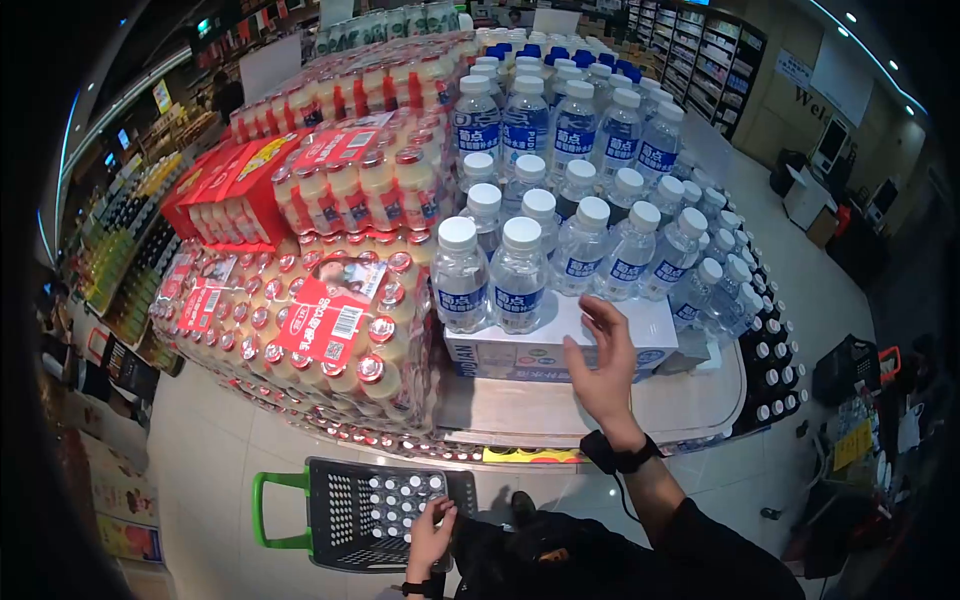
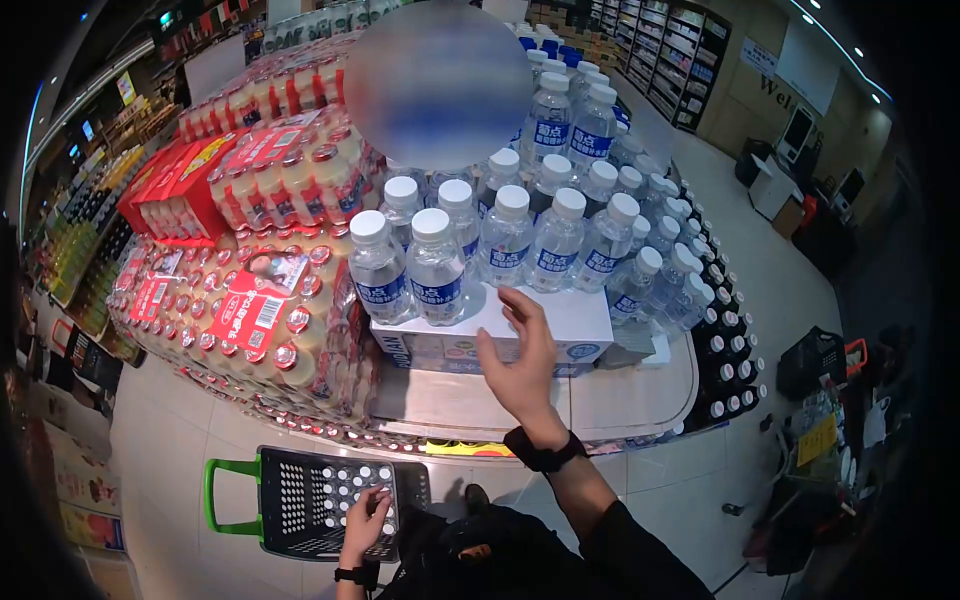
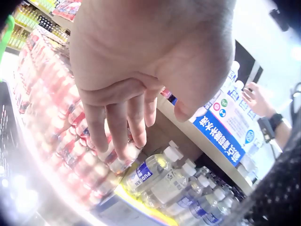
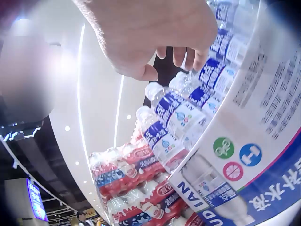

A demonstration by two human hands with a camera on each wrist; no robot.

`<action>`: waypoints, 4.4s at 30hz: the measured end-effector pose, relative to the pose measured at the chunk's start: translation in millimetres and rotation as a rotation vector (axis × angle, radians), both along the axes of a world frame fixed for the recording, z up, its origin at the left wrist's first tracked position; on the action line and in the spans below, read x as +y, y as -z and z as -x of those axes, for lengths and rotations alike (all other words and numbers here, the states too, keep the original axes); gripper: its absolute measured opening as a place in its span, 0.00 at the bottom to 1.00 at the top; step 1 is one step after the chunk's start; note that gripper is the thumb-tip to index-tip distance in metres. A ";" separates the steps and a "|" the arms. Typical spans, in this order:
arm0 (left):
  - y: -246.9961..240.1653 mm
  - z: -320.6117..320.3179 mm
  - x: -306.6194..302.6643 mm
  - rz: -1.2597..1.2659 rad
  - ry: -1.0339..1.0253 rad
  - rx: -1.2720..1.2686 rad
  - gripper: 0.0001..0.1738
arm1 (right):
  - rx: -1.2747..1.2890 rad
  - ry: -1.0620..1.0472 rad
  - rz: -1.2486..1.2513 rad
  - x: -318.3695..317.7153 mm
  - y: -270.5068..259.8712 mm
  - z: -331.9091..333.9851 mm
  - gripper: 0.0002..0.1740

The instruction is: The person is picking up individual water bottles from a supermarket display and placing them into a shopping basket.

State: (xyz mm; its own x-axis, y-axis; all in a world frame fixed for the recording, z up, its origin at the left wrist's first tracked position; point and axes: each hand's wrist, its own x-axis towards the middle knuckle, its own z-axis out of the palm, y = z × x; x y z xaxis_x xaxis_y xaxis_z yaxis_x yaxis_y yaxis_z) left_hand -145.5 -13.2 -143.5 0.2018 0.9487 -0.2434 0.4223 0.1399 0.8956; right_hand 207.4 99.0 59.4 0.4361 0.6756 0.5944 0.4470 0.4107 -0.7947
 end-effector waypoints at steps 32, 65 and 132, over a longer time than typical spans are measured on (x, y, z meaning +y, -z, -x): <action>-183.8 -63.6 -54.2 -0.230 -0.187 -0.221 0.14 | 0.306 -0.577 0.002 -37.8 -46.6 -17.8 0.64; -312.2 -47.8 -74.4 -0.874 -0.788 -0.603 0.39 | -0.315 -1.338 0.302 -88.6 -68.4 132.5 0.46; 611.1 182.3 -21.1 0.674 -0.844 -0.445 0.44 | -0.742 -0.875 1.078 -35.0 677.2 368.7 0.35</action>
State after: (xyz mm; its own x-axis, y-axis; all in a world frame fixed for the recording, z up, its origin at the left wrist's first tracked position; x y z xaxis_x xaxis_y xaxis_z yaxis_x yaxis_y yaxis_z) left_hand -327.8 -34.3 -754.6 -0.2369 0.5284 -0.8153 -0.3641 0.7298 0.5787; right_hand -161.3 63.9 -617.8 -0.4602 0.7829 -0.4187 0.7914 0.1481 -0.5930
